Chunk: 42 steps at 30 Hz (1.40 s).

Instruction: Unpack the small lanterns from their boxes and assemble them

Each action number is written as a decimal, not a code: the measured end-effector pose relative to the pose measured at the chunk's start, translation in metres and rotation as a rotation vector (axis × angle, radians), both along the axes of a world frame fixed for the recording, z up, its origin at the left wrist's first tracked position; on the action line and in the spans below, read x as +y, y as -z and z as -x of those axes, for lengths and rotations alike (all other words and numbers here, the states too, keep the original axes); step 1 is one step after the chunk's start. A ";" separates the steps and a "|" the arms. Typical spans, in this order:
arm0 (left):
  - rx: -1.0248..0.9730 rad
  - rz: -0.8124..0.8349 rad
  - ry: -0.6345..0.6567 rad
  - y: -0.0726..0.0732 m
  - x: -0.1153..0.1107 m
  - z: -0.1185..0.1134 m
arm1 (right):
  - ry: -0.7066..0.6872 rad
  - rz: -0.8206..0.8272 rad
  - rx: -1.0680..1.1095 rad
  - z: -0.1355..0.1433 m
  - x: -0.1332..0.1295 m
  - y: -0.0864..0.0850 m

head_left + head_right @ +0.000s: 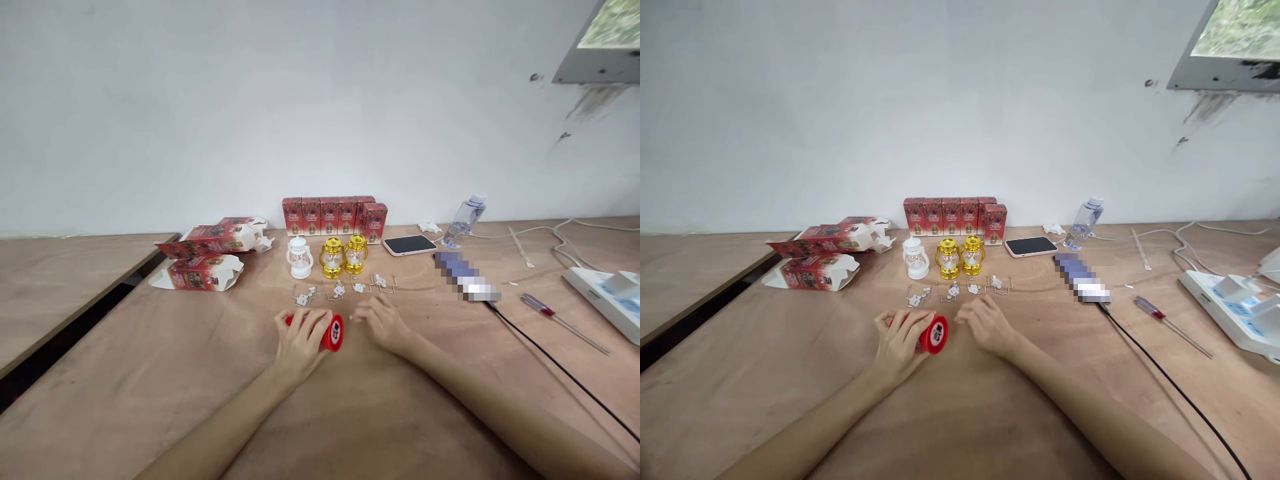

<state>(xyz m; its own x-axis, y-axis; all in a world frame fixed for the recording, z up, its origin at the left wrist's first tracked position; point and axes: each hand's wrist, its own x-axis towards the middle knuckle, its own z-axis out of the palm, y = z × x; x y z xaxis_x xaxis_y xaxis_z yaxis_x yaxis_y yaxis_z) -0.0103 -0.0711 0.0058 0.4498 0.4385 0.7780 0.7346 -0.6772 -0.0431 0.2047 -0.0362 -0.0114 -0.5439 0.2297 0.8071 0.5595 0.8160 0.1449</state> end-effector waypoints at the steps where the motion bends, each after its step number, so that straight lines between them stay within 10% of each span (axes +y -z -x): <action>1: -0.001 0.000 -0.002 0.000 0.000 0.000 | 0.077 0.004 0.025 -0.009 0.009 0.003; 6: 0.002 -0.006 0.013 0.001 0.000 0.001 | 0.704 0.236 -0.010 -0.047 0.041 0.013; 10: -0.004 0.001 0.013 0.004 0.000 0.002 | 0.862 0.355 -0.081 -0.051 0.043 0.014; 30: 0.029 -0.024 -0.006 0.001 0.000 0.000 | -0.004 -0.064 -0.036 0.013 -0.024 -0.011; 42: 0.075 0.004 0.024 0.003 0.001 0.000 | -0.020 -0.109 -0.141 0.022 -0.032 -0.015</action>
